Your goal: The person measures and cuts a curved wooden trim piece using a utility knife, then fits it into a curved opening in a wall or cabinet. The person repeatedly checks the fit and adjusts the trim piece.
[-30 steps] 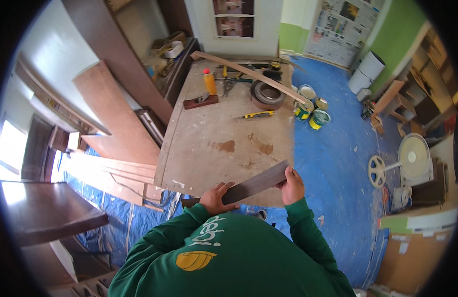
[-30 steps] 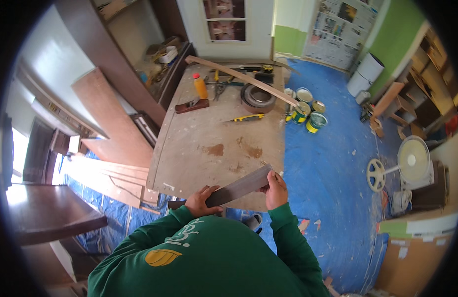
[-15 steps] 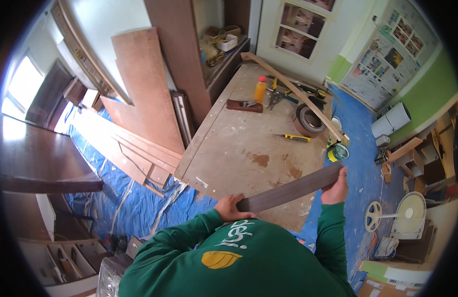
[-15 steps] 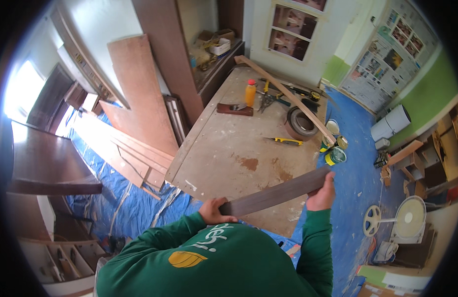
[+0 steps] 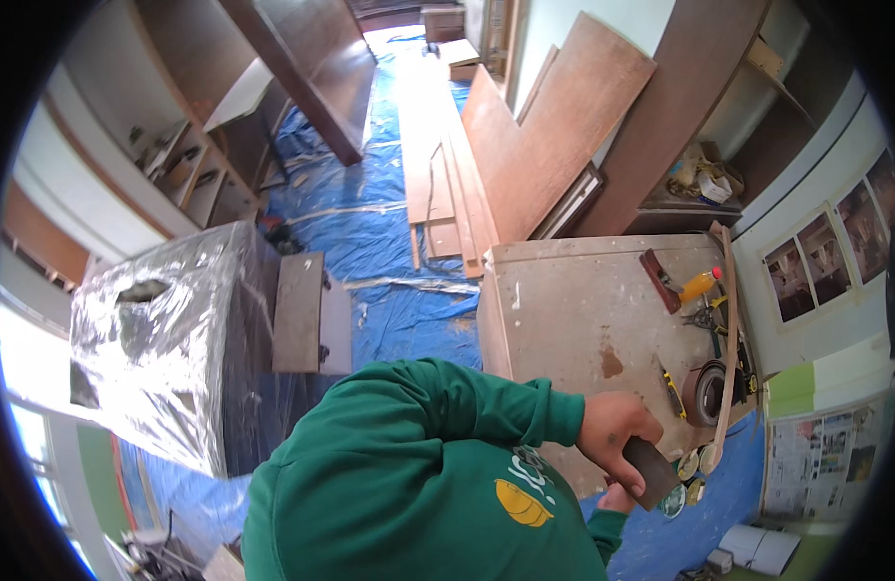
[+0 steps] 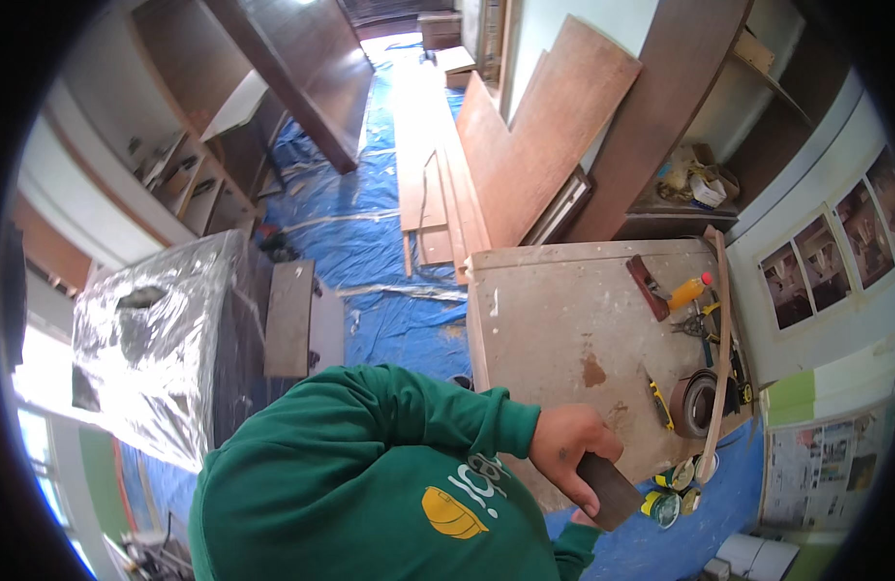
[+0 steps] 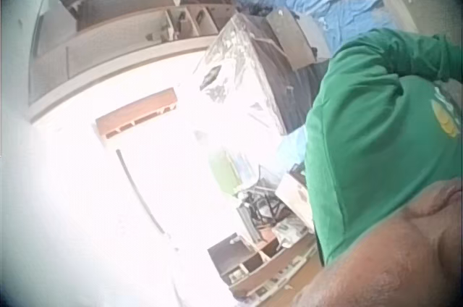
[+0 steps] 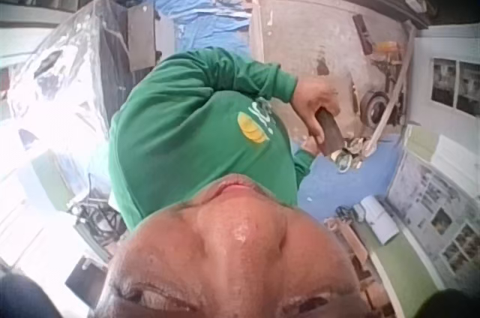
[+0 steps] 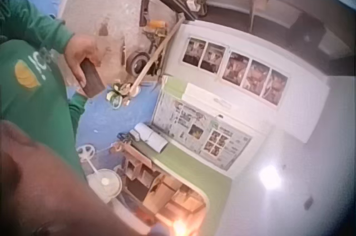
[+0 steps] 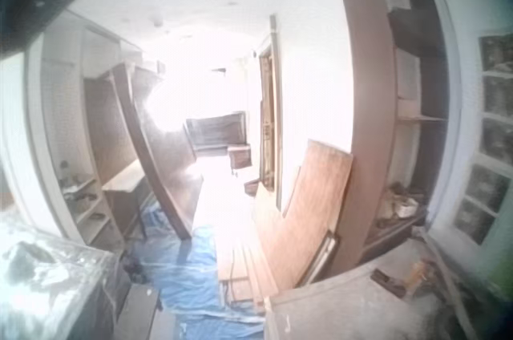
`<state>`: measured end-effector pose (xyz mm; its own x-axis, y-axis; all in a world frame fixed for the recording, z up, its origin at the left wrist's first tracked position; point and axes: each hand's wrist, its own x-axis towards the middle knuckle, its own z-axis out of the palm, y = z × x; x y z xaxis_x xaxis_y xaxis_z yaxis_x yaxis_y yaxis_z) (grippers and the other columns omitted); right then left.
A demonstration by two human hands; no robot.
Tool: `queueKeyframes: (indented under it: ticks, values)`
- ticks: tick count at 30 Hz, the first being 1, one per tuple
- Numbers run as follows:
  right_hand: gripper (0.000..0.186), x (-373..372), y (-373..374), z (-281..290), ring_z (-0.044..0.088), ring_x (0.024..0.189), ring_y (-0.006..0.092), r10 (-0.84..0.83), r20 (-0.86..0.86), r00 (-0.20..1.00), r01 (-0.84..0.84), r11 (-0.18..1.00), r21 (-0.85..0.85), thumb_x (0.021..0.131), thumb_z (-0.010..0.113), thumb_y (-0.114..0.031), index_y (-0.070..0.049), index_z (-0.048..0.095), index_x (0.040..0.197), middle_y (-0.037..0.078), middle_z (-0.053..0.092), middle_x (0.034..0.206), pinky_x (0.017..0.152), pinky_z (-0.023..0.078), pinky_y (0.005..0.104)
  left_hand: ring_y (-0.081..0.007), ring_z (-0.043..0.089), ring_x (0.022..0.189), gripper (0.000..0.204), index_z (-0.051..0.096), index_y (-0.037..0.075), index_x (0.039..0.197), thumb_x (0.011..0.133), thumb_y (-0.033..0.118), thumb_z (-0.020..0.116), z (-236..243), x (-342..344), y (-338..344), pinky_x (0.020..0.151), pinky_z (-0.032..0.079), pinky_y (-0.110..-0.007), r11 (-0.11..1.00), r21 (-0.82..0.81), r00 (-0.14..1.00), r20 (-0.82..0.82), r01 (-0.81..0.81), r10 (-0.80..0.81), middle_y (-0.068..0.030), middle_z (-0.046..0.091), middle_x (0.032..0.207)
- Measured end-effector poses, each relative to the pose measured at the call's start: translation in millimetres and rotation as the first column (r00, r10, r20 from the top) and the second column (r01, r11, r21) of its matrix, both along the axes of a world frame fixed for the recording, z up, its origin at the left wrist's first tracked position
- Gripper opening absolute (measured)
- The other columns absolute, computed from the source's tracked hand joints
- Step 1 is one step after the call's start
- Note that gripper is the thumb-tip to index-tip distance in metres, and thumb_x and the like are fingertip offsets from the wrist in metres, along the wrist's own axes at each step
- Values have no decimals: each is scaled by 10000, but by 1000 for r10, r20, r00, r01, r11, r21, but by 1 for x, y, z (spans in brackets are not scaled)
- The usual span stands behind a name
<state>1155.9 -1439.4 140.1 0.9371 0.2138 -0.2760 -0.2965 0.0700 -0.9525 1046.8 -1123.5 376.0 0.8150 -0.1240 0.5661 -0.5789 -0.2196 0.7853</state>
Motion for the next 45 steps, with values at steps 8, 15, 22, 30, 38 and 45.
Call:
queueKeyframes:
  ticks: [8,15,22,30,38,45]
  values:
    - [657,-4,-28,72,622,1181,332,424,-25,905,-408,886,221,992,537,-527,-38,460,1424,177,588,1346,926,562,498,-394,601,683,607,571,32,754,713,561,866,-7,-54,-77,587,452,-454,946,65,935,-146,-316,323,-159,572,697]
    - [970,3,-15,173,615,1206,411,742,-60,667,-672,635,380,902,443,-805,-52,386,1512,199,580,1376,930,555,592,-402,632,710,616,612,28,815,712,583,860,-17,-72,-82,611,477,-454,907,250,835,-364,-340,413,-183,618,728]
    - [817,-10,-16,200,666,1118,420,869,-195,455,-791,495,359,953,518,-617,-49,370,1522,178,604,1315,858,581,566,-429,638,734,640,617,23,854,757,625,809,-38,-54,-94,640,486,-475,921,203,816,-429,-332,388,-210,632,756]
    - [320,47,-96,97,633,1053,304,903,372,215,-301,424,-854,1034,481,-259,-58,527,1279,183,629,1123,913,507,513,-270,558,595,639,601,22,795,797,638,770,-36,-44,-87,562,424,-409,893,243,822,-353,-380,446,-154,532,645]
    - [363,-31,-67,86,570,778,158,639,-32,769,-628,763,154,1066,476,-337,-31,624,938,75,634,859,752,435,273,-102,415,627,506,541,20,734,865,455,764,-20,-24,-117,535,338,-316,932,-167,888,-395,-322,236,-17,424,639]
    - [401,-7,-79,106,621,796,181,472,-83,878,-460,878,132,952,665,-423,-22,665,956,69,660,831,685,465,316,-153,473,621,513,581,16,767,861,490,755,-43,-26,-103,552,382,-354,971,94,823,-516,-221,237,-60,479,629]
